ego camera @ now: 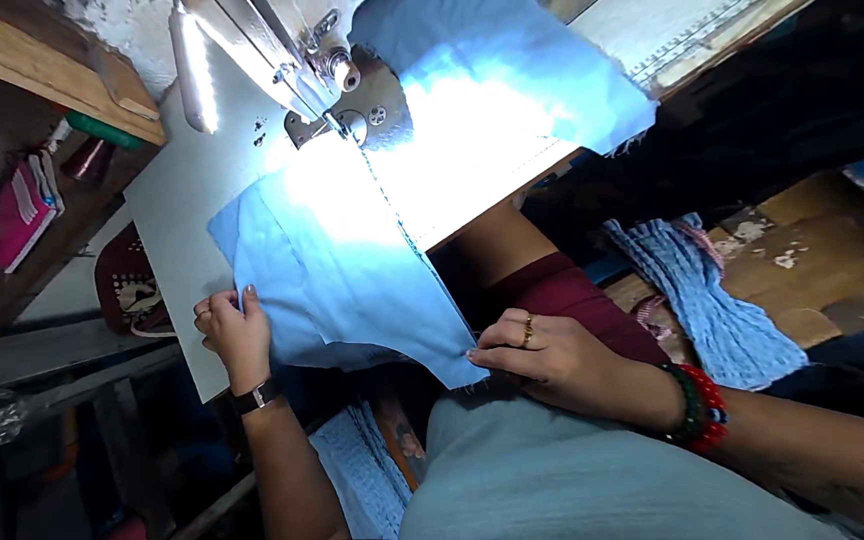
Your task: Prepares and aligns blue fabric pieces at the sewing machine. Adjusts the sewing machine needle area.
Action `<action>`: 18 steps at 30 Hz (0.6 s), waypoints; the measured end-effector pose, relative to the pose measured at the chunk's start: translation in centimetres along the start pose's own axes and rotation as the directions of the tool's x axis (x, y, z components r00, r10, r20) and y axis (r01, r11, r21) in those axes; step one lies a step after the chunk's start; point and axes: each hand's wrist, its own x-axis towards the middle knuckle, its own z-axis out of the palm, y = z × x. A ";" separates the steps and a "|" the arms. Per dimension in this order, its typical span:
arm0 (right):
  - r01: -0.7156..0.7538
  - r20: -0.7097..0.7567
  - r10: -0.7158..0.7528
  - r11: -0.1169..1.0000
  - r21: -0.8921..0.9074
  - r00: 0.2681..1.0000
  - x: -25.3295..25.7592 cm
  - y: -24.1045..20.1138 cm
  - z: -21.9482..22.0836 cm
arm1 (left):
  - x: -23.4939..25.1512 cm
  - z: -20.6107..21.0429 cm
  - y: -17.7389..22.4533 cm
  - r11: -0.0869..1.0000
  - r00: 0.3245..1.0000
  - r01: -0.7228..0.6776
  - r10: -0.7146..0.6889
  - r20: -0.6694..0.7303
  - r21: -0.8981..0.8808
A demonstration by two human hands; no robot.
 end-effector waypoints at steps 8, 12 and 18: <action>0.003 0.055 0.000 0.999 -0.046 0.998 0.8 -0.7 -0.2 | -3.6 1.5 10.9 0.520 0.579 -0.769 0.813 -0.061 -0.372; 0.081 0.015 -0.080 0.992 -0.092 0.997 1.4 -1.7 -1.3 | -4.5 5.0 12.0 0.417 0.460 -0.778 0.888 0.027 -0.469; 0.052 0.108 -0.040 0.993 -0.108 0.993 1.1 -0.9 -0.6 | -4.3 5.5 11.3 0.406 0.453 -0.802 0.892 -0.002 -0.438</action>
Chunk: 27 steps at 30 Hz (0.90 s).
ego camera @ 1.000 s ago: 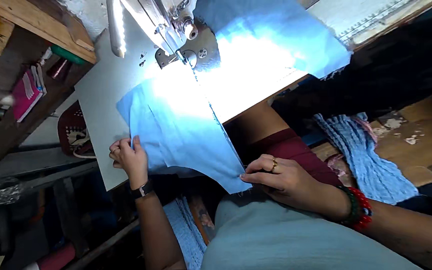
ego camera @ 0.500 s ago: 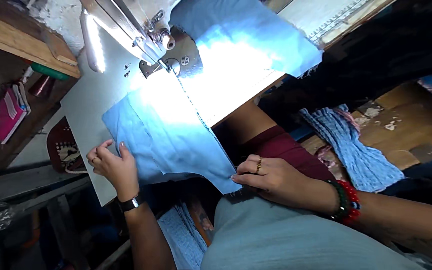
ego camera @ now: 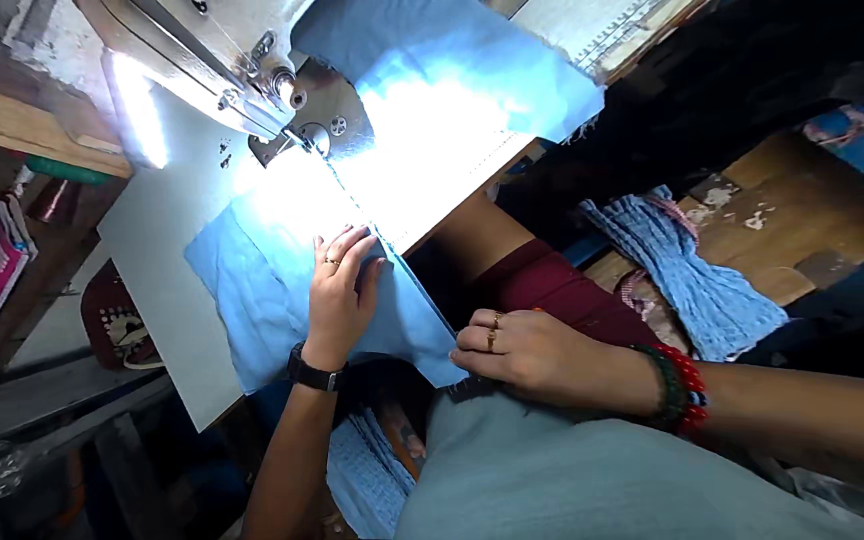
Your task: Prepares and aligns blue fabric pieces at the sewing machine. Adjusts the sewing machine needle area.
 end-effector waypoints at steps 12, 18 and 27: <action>-0.056 -0.077 0.055 0.998 -0.013 0.995 -1.8 1.0 0.2 | -0.2 1.5 3.1 0.968 0.981 0.192 -0.191 -0.022 0.164; -0.067 -0.055 0.066 0.998 -0.018 0.996 -0.5 2.2 -0.4 | 0.6 1.3 1.9 0.965 0.981 0.193 -0.196 0.000 0.177; -0.076 -0.067 0.072 0.996 -0.051 0.995 4.0 4.8 -0.9 | 4.0 -0.1 -2.6 0.971 0.984 0.157 -0.169 0.050 0.179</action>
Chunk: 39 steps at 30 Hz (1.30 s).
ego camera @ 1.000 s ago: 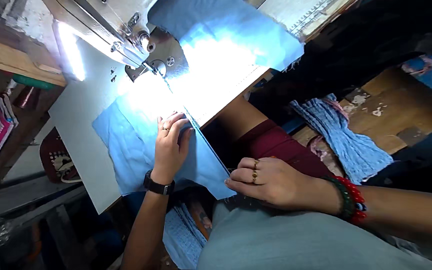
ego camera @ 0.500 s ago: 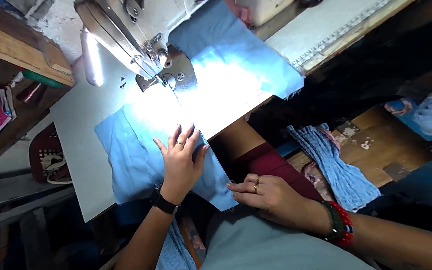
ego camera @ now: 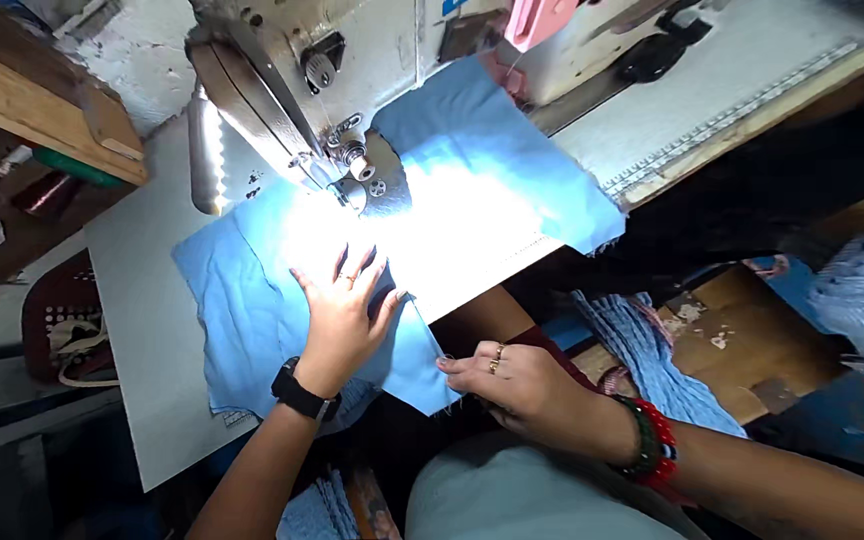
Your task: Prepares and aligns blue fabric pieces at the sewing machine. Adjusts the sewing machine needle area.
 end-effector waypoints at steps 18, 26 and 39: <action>0.037 0.051 -0.032 0.995 -0.094 0.998 2.9 1.0 -0.9 | -3.3 0.9 3.4 0.992 0.997 -0.060 0.055 -0.048 -0.108; 0.085 0.100 -0.070 0.984 -0.158 0.993 6.8 3.3 -0.7 | -0.6 0.0 0.1 0.991 0.995 -0.102 0.101 -0.011 -0.085; 0.154 0.070 -0.144 0.974 -0.167 0.987 11.7 6.7 0.3 | 0.3 -0.7 -3.7 0.967 0.985 -0.170 0.158 -0.074 -0.190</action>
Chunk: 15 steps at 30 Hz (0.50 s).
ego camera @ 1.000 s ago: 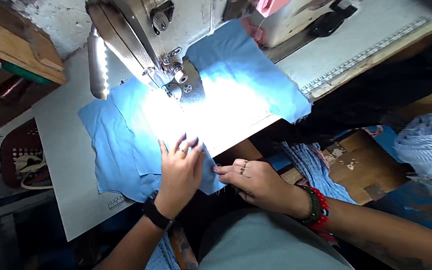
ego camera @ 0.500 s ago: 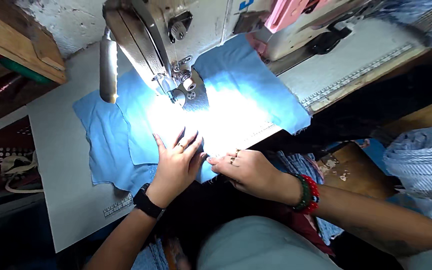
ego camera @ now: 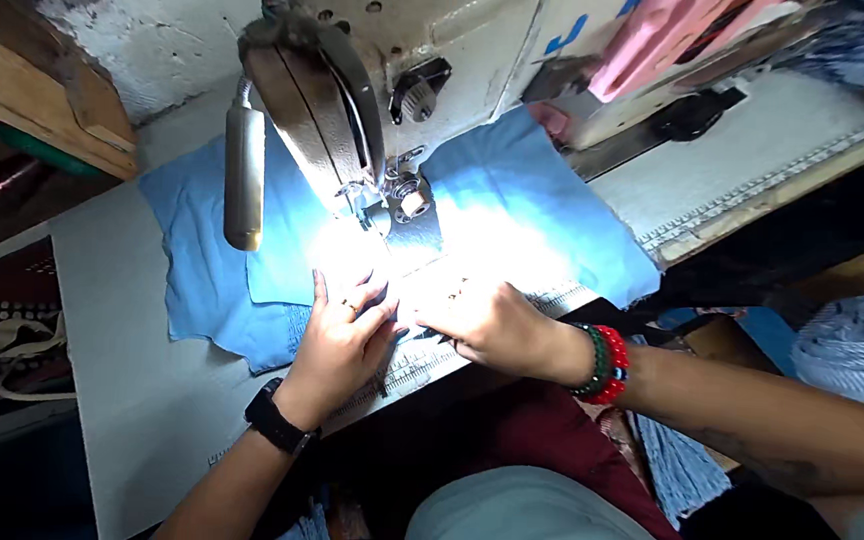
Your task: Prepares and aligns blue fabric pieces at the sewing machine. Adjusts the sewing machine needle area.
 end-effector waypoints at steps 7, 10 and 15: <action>-0.011 -0.009 0.012 1.000 0.008 1.000 2.0 1.7 0.5 | 1.7 -0.8 -2.4 0.999 0.999 -0.035 0.035 -0.001 -0.028; -0.053 0.019 0.053 0.999 0.011 0.998 2.9 2.3 0.7 | 2.5 -1.1 -3.5 0.999 0.999 -0.039 0.039 0.006 -0.034; -0.110 0.043 0.111 0.994 -0.008 0.993 4.5 3.0 0.6 | 3.8 -1.6 -5.1 0.999 0.999 -0.031 0.033 0.034 -0.037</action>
